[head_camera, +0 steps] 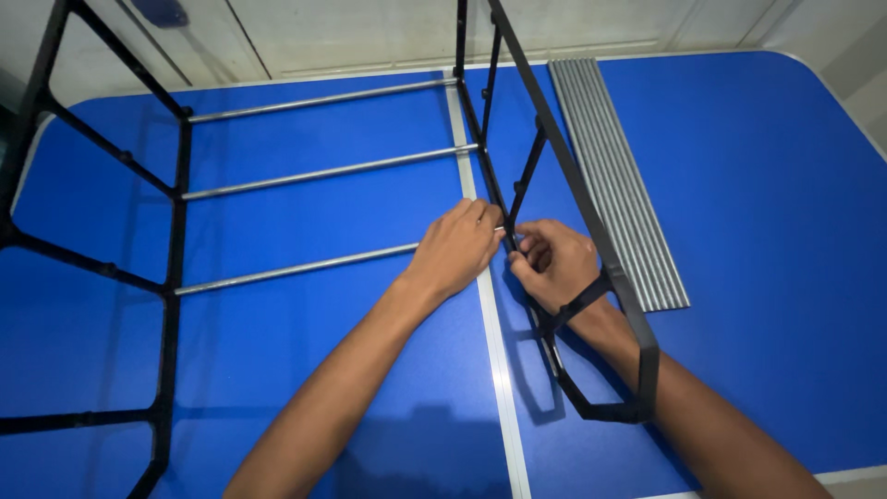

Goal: The person assembles a metal rack by inserting multiple silver rods into a black frame on a blue table. They repeatedly pick up rods, align them with the frame slots, and push them into place, gradually building the structure.

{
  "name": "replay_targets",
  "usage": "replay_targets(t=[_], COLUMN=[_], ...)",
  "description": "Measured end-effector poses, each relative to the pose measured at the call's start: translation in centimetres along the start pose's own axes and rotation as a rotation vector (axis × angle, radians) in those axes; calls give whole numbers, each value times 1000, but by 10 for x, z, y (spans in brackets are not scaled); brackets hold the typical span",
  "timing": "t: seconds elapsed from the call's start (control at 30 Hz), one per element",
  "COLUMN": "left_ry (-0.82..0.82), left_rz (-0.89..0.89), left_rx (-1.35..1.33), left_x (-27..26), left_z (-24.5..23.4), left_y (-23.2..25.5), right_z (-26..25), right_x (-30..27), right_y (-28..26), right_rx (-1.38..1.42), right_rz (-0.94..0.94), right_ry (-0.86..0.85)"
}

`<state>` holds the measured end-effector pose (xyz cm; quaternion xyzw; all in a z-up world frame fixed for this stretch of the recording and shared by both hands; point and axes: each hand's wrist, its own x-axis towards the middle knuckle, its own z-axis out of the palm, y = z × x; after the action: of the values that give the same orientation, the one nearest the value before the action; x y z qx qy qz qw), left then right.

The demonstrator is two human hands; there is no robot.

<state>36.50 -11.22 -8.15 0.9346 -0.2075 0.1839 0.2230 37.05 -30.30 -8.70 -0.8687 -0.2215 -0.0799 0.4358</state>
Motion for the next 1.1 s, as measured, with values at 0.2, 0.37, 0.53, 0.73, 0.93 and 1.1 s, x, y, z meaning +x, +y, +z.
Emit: replay_targets(t=[0.2, 0.37, 0.53, 0.73, 0.93, 1.1], left_ry=[-12, -17, 1, -37, -54, -55], left_rz=[-20, -30, -23, -58, -79, -94], left_rx=[-105, -129, -161, -159, -169, -163], left_x=[-1, 0, -1, 2, 4, 6], left_z=[-3, -4, -5, -7, -7, -5], left_y=[-2, -3, -3, -4, -6, -7], right_z=[-3, -3, -1, -2, -2, -4], right_x=[1, 1, 3, 5, 7, 10], right_y=[-10, -6, -3, -3, -8, -11], right_rx=[-31, -27, -27, 7, -19, -28], right_rz=[-13, -10, -32, -16, -14, 9], right_ry=[3, -10, -15, -25, -13, -34])
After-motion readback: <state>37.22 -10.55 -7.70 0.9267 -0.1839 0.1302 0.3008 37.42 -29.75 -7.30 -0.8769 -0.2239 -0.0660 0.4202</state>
